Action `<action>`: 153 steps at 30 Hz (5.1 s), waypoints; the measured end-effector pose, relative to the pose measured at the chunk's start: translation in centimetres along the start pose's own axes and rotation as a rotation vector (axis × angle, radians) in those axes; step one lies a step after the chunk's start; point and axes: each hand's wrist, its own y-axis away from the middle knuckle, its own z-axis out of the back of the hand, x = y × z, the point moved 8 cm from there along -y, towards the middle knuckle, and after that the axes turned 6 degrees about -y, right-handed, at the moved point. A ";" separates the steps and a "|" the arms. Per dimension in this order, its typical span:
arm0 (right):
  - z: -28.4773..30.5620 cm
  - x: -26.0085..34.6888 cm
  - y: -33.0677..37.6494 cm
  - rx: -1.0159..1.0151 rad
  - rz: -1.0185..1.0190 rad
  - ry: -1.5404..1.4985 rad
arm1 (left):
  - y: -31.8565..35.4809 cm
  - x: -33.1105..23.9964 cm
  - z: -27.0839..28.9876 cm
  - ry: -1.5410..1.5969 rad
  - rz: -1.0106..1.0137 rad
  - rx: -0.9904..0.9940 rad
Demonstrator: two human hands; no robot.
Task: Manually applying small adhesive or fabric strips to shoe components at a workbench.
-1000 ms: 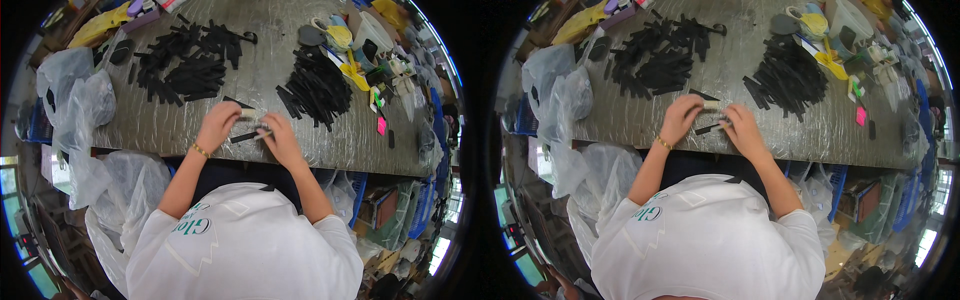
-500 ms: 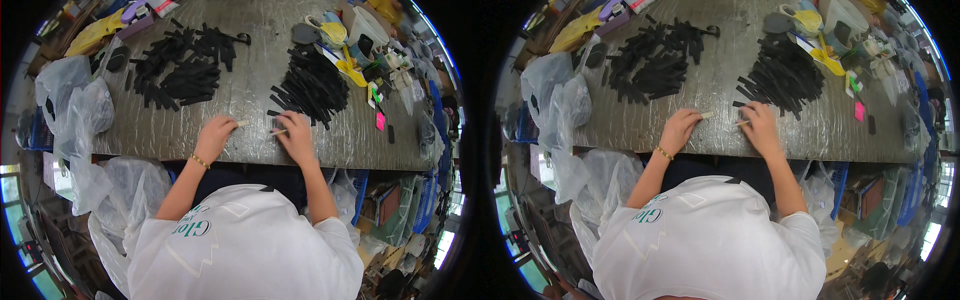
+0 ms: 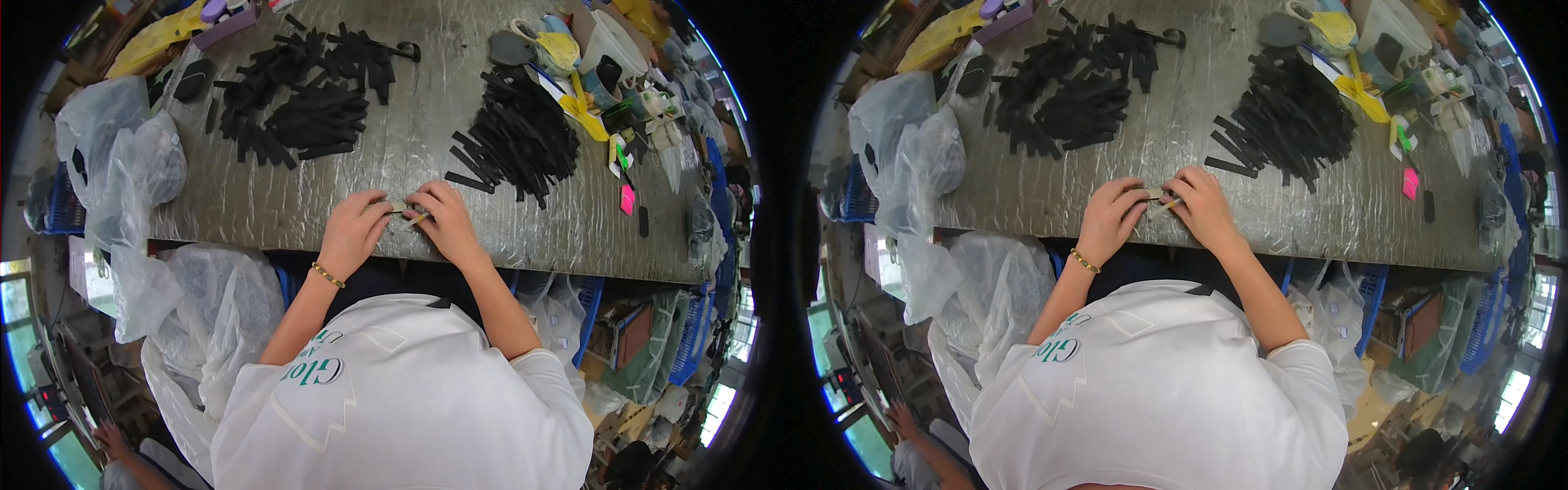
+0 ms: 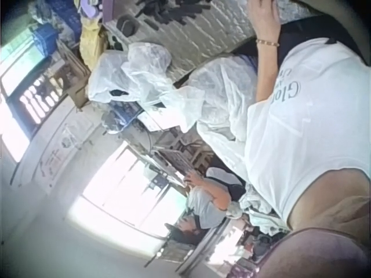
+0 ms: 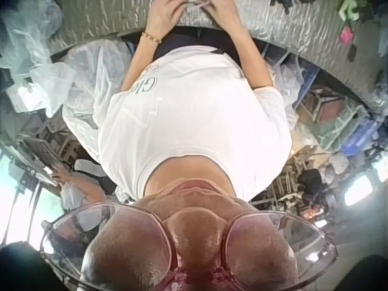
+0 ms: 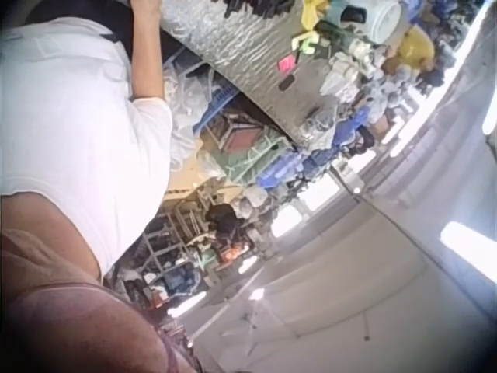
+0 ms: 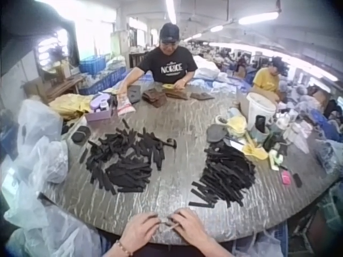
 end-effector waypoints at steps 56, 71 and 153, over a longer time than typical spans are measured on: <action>0.7 -1.3 1.7 -0.066 -0.461 -0.346 | 0.3 -0.2 -1.9 -0.002 0.011 0.034; -0.9 2.2 -0.5 0.027 -0.074 -0.129 | 0.2 0.4 -1.6 0.107 0.073 -0.024; 1.6 -7.6 -7.5 -0.172 -0.046 0.119 | 0.2 -3.4 -3.2 0.480 0.143 0.021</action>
